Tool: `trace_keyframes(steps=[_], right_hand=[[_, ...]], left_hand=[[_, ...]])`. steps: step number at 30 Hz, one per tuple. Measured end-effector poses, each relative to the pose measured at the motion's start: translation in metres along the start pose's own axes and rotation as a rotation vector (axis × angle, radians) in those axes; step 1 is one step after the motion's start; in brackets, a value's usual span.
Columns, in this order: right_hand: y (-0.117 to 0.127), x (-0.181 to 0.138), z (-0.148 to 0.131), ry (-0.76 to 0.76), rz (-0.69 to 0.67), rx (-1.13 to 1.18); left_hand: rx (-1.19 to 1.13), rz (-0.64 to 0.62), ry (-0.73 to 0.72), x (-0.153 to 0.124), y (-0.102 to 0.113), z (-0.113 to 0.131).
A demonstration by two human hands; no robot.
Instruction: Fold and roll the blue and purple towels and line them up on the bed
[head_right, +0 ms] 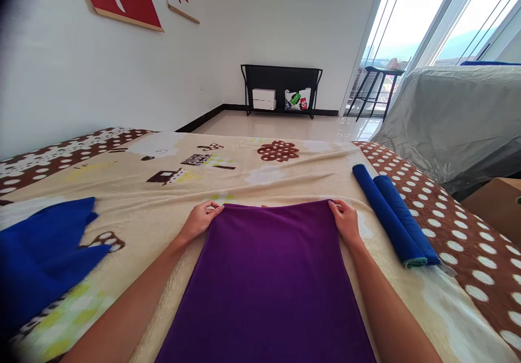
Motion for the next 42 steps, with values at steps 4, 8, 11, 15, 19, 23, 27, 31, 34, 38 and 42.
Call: trace_keyframes(steps=[4,8,11,15,19,23,27,31,34,38,42], right_hand=[[-0.002,0.002,-0.003,0.057,0.061,-0.209],[-0.001,-0.002,-0.008,0.106,0.108,-0.388],[0.009,-0.006,-0.018,0.121,0.181,-0.462],[0.016,-0.014,-0.050,0.204,0.206,-0.489],[-0.021,-0.043,-0.100,0.458,-0.071,-0.483],[-0.073,-0.083,-0.122,0.643,-0.420,-0.521],[-0.081,-0.083,-0.101,0.575,-0.489,-0.608],[-0.054,-0.053,-0.065,0.396,-0.389,-0.706],[-0.036,-0.038,-0.043,0.281,-0.315,-0.760],[-0.030,-0.032,-0.027,0.208,-0.287,-0.794],[-0.028,-0.029,-0.021,0.173,-0.268,-0.805]], left_hand=[[0.155,0.056,-0.054,-0.006,-0.003,0.010],[0.287,0.120,-0.113,-0.012,-0.002,0.017],[0.342,0.179,-0.147,-0.015,0.005,0.022],[0.366,0.201,-0.264,-0.028,0.011,0.050],[0.375,-0.006,-0.548,-0.055,-0.012,0.099],[0.419,-0.230,-0.695,-0.072,-0.051,0.116],[0.472,-0.227,-0.566,-0.060,-0.063,0.094],[0.521,-0.127,-0.368,-0.040,-0.049,0.063],[0.547,-0.066,-0.245,-0.030,-0.039,0.045],[0.562,-0.032,-0.185,-0.025,-0.035,0.034],[0.565,-0.021,-0.187,-0.025,-0.035,0.033]])
Point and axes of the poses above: each hand's wrist, its own x-axis towards the middle knuckle, its own y-axis out of the back of the hand, z = x × y, the point moved 3 cm from there along x, towards the middle knuckle, and after that the axes turned 3 degrees about -z, right-handed, at the moved point
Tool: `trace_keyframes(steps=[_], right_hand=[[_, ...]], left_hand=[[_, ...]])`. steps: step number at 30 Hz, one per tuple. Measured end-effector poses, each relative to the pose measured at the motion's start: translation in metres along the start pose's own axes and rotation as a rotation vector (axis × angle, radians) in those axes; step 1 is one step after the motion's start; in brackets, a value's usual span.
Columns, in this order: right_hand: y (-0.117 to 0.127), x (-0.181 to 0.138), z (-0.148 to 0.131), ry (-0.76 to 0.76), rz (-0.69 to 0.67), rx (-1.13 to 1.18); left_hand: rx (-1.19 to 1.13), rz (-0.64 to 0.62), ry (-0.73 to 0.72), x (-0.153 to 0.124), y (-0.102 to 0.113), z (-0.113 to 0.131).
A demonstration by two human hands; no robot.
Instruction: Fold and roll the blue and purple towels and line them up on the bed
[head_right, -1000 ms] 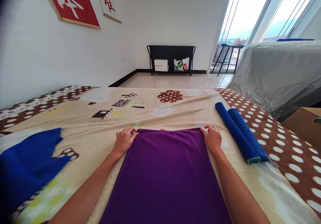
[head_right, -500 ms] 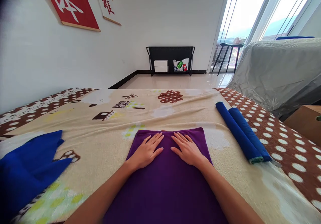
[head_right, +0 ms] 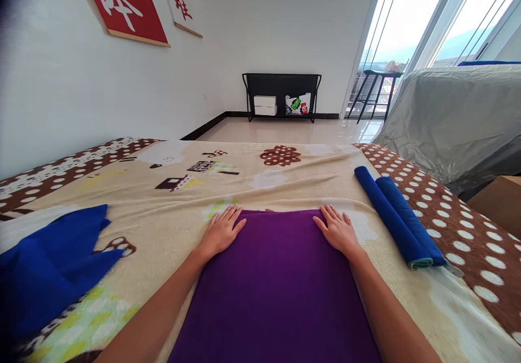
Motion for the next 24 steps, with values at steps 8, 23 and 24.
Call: trace_keyframes(steps=[8,23,24], right_hand=[[0.006,-0.001,0.005,-0.017,0.051,0.018],[0.018,-0.024,-0.083,0.464,-0.078,0.116],[0.016,-0.022,-0.079,0.445,-0.075,0.113]], left_hand=[[0.004,0.054,0.031,-0.002,0.004,-0.002],[-0.068,-0.070,-0.391,-0.020,0.014,0.058],[-0.070,-0.067,-0.375,-0.019,0.012,0.056]])
Point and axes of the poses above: each hand's wrist, its own x-axis towards the middle knuckle, its own y-axis out of the back of the hand, z = x × y, the point moved 3 cm from there along x, towards the middle knuckle, and after that the axes turned 3 degrees about -z, right-handed, at the moved point
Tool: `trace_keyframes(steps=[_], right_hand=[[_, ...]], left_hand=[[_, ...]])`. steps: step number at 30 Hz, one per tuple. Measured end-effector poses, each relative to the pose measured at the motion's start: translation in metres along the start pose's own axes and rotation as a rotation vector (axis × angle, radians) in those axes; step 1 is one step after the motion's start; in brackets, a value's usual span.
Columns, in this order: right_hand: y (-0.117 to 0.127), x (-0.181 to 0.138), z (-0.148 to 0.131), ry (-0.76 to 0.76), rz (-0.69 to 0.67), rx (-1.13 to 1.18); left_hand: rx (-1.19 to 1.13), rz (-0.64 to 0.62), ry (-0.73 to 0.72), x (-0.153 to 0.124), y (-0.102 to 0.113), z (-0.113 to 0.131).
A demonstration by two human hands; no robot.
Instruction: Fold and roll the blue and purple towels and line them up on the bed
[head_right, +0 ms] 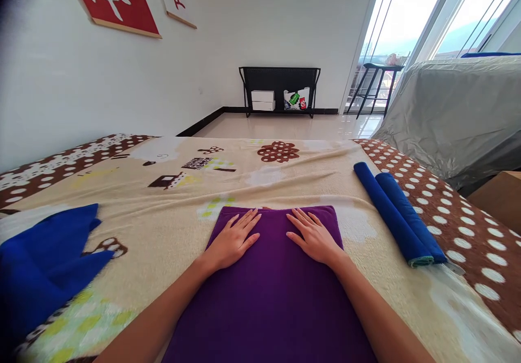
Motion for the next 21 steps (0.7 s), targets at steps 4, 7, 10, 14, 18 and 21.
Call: trace_keyframes(steps=[4,7,10,14,18,21], right_hand=[[-0.001,-0.001,0.025,-0.131,0.048,-0.028],[-0.001,-0.003,0.043,-0.245,0.092,-0.053],[0.000,-0.006,0.057,-0.339,0.128,-0.074],[0.011,-0.015,0.055,-0.384,0.154,-0.089],[0.019,-0.027,0.013,-0.254,0.155,-0.084],[0.008,-0.033,-0.033,-0.057,0.088,-0.049]], left_hand=[[0.008,0.031,0.101,0.000,-0.004,-0.014],[0.023,0.061,0.184,0.001,-0.006,-0.026],[0.039,0.096,0.263,0.000,-0.007,-0.038],[0.067,0.161,0.332,-0.010,0.004,-0.044],[0.097,0.213,0.235,-0.029,0.019,-0.013],[0.085,0.161,0.039,-0.040,0.014,0.029]])
Point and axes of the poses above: each hand's wrist, its own x-axis towards the middle knuckle, its own y-axis out of the back of the hand, z = x × y, the point moved 3 cm from there along x, towards the middle knuckle, and after that the axes turned 3 degrees about -z, right-handed, at the moved point
